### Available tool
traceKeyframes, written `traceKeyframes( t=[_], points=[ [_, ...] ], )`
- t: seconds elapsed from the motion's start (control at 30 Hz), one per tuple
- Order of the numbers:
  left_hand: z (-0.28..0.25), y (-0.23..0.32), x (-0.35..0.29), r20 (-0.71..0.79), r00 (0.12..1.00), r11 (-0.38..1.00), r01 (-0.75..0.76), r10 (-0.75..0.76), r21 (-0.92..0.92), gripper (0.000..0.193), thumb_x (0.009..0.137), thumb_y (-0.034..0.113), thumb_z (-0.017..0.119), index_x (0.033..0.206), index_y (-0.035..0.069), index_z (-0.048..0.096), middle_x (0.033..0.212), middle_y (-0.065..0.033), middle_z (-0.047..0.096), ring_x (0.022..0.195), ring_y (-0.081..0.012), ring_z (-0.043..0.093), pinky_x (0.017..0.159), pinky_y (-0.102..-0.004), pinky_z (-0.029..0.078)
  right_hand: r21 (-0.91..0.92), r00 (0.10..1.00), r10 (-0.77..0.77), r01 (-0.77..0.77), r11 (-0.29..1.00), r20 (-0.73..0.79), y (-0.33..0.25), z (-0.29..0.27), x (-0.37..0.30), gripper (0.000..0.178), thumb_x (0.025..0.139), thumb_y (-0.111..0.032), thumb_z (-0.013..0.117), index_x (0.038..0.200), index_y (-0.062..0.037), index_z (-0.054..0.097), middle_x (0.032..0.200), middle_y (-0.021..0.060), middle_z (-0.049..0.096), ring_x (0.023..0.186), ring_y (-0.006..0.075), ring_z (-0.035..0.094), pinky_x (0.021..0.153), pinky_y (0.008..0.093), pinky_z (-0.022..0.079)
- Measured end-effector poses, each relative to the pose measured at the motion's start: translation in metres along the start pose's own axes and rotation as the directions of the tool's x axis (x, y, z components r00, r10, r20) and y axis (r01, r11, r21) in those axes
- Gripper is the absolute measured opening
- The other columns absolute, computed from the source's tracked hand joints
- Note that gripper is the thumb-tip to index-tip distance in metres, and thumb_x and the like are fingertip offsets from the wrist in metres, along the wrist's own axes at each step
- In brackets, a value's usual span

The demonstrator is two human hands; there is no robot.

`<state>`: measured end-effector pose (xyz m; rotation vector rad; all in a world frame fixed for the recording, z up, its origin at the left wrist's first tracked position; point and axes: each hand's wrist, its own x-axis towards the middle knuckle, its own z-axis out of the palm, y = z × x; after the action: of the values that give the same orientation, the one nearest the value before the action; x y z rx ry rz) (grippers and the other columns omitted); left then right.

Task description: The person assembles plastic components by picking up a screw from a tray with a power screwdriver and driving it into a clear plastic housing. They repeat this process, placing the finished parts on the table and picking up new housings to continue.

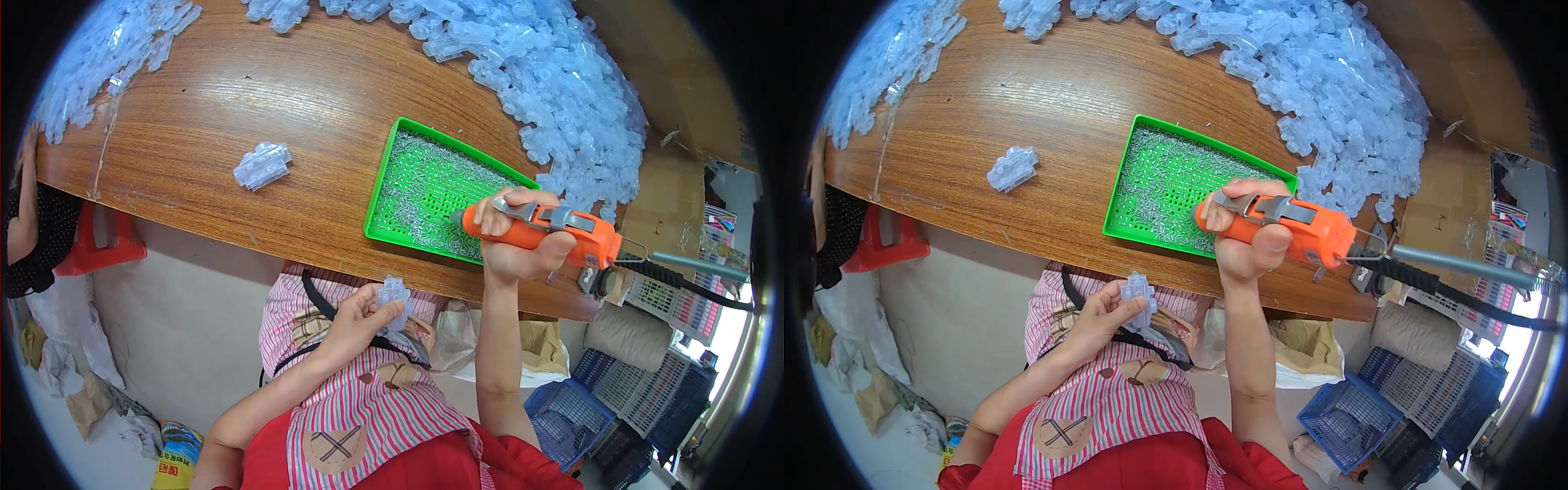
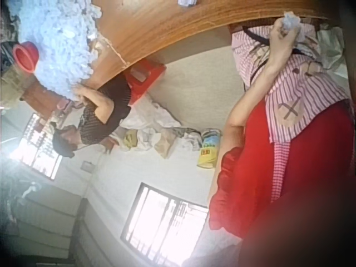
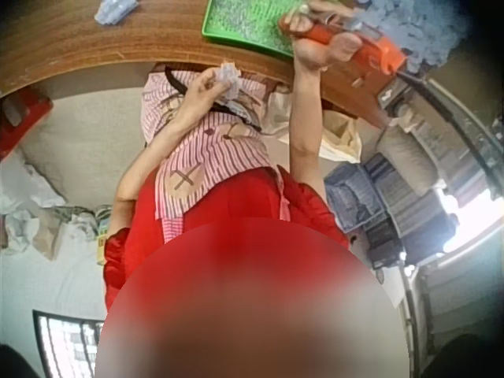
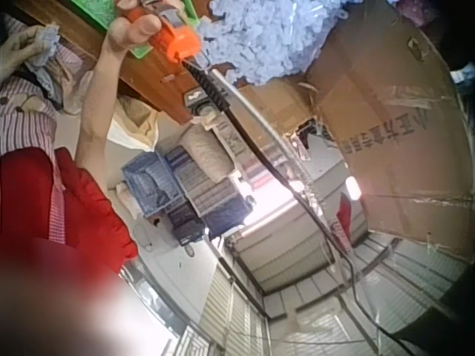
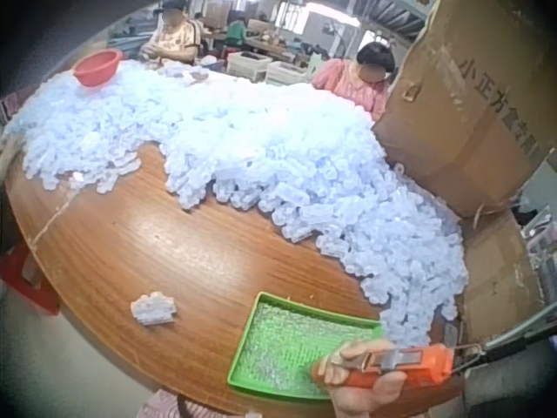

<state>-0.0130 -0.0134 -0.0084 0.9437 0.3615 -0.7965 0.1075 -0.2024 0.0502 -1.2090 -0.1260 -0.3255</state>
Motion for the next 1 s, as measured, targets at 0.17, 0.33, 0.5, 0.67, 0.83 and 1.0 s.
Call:
traceKeyframes(
  t=[0.17, 0.33, 0.5, 0.67, 0.83, 1.0],
  points=[
    [0.0, 0.006, 0.0, 0.045, 0.997, 0.997, 0.07, -0.069, -0.025, 0.031, 0.095, 0.018, 0.06, 0.122, 0.003, 0.053, 0.105, -0.0006, 0.065, 0.093, -0.0068, 0.06, 0.082, -0.0234, 0.048, -0.015, 1.0, 0.014, -0.014, 1.0, 0.008, 0.003, -0.004, 0.0, 0.074, 0.08, -0.072, 0.055, 0.095, 0.0007, 0.054, 0.063, 0.0059, 0.05, 0.053, 0.0137, 0.048, 0.051, 0.0289, 0.043],
    [0.0, 0.002, 0.002, 0.05, 0.99, 0.991, 0.132, -0.13, -0.037, 0.032, 0.096, 0.019, 0.059, 0.123, 0.004, 0.052, 0.106, -0.0017, 0.065, 0.091, -0.0066, 0.061, 0.078, -0.022, 0.049, -0.018, 0.999, 0.018, -0.017, 1.0, 0.034, 0.006, -0.005, 0.0, 0.073, 0.08, -0.072, 0.056, 0.094, 0.0001, 0.054, 0.063, 0.0062, 0.05, 0.054, 0.0139, 0.049, 0.05, 0.0286, 0.042],
    [-0.001, 0.001, 0.002, 0.06, 0.994, 0.994, 0.09, -0.087, -0.057, 0.032, 0.096, 0.018, 0.059, 0.122, 0.003, 0.053, 0.105, -0.0032, 0.066, 0.09, -0.0076, 0.062, 0.078, -0.0222, 0.05, -0.067, 0.999, 0.016, -0.012, 0.998, 0.05, 0.006, -0.004, 0.0, 0.074, 0.081, -0.075, 0.049, 0.093, -0.0017, 0.055, 0.06, 0.0035, 0.048, 0.052, 0.0135, 0.048, 0.049, 0.0283, 0.04],
    [0.001, 0.003, 0.004, 0.038, 0.998, 0.998, 0.057, -0.055, -0.039, 0.031, 0.094, 0.012, 0.062, 0.12, -0.003, 0.054, 0.103, -0.0049, 0.066, 0.09, -0.0075, 0.062, 0.08, -0.0228, 0.05, -0.005, 0.998, -0.025, 0.026, 1.0, 0.055, -0.001, -0.005, -0.003, 0.077, 0.08, -0.072, 0.055, 0.099, 0.0017, 0.055, 0.062, 0.0056, 0.05, 0.055, 0.015, 0.05, 0.05, 0.0304, 0.041],
    [-0.002, 0.0, 0.006, 0.043, 0.997, 0.997, 0.061, -0.059, -0.043, 0.031, 0.093, 0.013, 0.064, 0.118, -0.004, 0.057, 0.104, -0.0053, 0.066, 0.091, -0.0075, 0.062, 0.081, -0.0229, 0.05, 0.119, 0.979, -0.105, 0.084, 0.989, 0.176, -0.049, 0.021, -0.021, 0.081, 0.077, -0.075, 0.056, 0.098, 0.0027, 0.057, 0.062, 0.0047, 0.054, 0.055, 0.017, 0.053, 0.05, 0.0319, 0.045],
    [-0.001, 0.006, 0.007, 0.042, 0.996, 0.997, 0.074, -0.074, -0.01, 0.031, 0.092, 0.011, 0.063, 0.118, -0.005, 0.056, 0.103, -0.0047, 0.067, 0.09, -0.0076, 0.062, 0.08, -0.0235, 0.051, -0.062, 0.965, -0.009, 0.026, 0.998, 0.262, -0.047, 0.038, -0.059, 0.054, 0.085, -0.051, 0.065, 0.096, 0.0011, 0.056, 0.063, 0.0048, 0.057, 0.053, 0.0176, 0.057, 0.052, 0.0319, 0.049]
  ],
)
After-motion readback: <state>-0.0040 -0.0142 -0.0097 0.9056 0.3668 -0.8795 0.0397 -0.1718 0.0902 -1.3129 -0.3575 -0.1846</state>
